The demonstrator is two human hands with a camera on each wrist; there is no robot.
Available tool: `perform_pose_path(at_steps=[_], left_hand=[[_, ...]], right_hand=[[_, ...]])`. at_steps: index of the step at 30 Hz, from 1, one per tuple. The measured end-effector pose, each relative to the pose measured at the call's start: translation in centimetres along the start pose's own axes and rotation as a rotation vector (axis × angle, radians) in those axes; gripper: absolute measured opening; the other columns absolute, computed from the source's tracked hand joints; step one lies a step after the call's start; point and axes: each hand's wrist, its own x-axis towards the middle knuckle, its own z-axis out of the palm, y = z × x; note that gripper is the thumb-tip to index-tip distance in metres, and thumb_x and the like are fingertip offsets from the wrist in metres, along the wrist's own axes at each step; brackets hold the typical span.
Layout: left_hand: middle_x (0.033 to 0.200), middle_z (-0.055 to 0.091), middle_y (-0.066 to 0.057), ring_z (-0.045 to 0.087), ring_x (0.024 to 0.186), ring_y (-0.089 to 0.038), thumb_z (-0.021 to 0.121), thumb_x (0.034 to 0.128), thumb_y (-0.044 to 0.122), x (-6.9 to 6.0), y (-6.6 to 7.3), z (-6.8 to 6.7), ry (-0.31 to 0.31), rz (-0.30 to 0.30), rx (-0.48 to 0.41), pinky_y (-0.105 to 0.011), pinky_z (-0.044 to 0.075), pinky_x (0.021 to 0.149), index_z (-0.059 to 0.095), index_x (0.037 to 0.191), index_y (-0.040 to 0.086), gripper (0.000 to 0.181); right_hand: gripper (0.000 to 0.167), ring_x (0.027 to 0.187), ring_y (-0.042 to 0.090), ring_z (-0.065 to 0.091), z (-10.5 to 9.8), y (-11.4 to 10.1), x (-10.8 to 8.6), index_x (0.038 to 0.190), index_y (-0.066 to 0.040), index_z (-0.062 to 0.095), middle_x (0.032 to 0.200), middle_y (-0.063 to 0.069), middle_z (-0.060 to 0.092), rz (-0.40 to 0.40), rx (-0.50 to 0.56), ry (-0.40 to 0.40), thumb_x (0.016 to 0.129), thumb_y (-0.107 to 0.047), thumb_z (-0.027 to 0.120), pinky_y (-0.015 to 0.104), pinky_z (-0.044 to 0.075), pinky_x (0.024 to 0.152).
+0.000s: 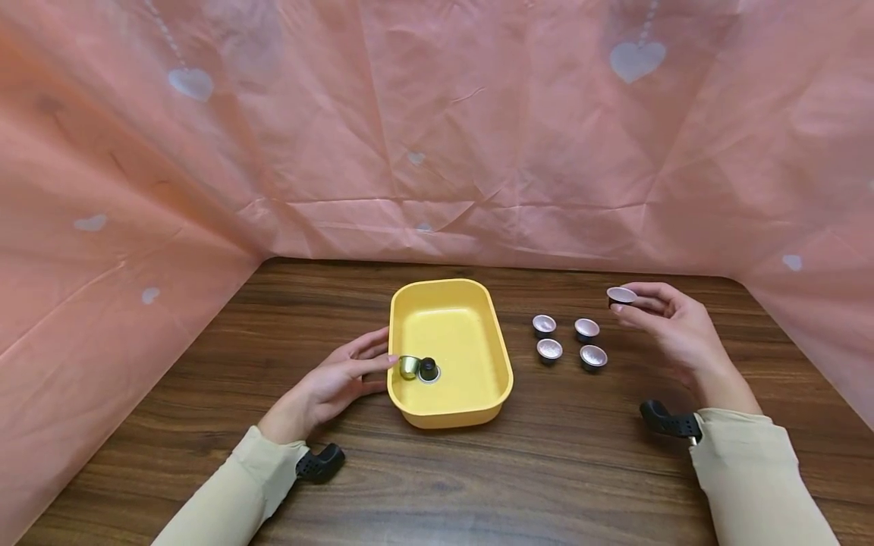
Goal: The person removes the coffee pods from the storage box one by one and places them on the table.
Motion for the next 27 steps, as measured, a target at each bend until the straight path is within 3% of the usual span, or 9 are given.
perform_pose_path(at_steps=[12, 19, 27], left_hand=[[0.169, 0.044, -0.014, 0.055, 0.14, -0.022, 0.07, 0.1025, 0.011, 0.0, 0.1, 0.0, -0.013, -0.008, -0.001, -0.051, 0.052, 0.117, 0.038, 0.167, 0.015, 0.073], [0.169, 0.044, -0.015, 0.057, 0.138, -0.021, 0.07, 0.1028, 0.011, 0.0, 0.2, 0.0, -0.016, -0.006, -0.003, -0.054, 0.05, 0.119, 0.037, 0.168, 0.014, 0.073], [0.168, 0.045, -0.016, 0.057, 0.137, -0.02, 0.069, 0.1027, 0.01, -0.1, 0.2, -0.1, -0.014, -0.003, -0.006, -0.054, 0.05, 0.12, 0.037, 0.168, 0.014, 0.073]], right_hand=[[0.038, 0.099, 0.002, 0.078, -2.0, 1.4, -0.8, 0.126, -0.018, 0.07, 0.11, -0.009, 0.083, 0.095, 0.025, -0.017, 0.102, 0.012, 0.063, 0.017, 0.062, 0.082], [0.035, 0.094, -0.002, 0.075, -3.1, 2.3, -0.9, 0.122, -0.022, 0.07, 0.108, -0.014, 0.083, 0.194, -0.082, -0.046, 0.102, 0.007, 0.066, 0.017, 0.059, 0.075], [0.03, 0.077, -0.003, 0.067, -3.5, 3.0, -0.6, 0.112, -0.03, 0.072, 0.099, -0.023, 0.081, 0.227, -0.344, -0.036, 0.1, -0.003, 0.074, 0.019, 0.051, 0.065]])
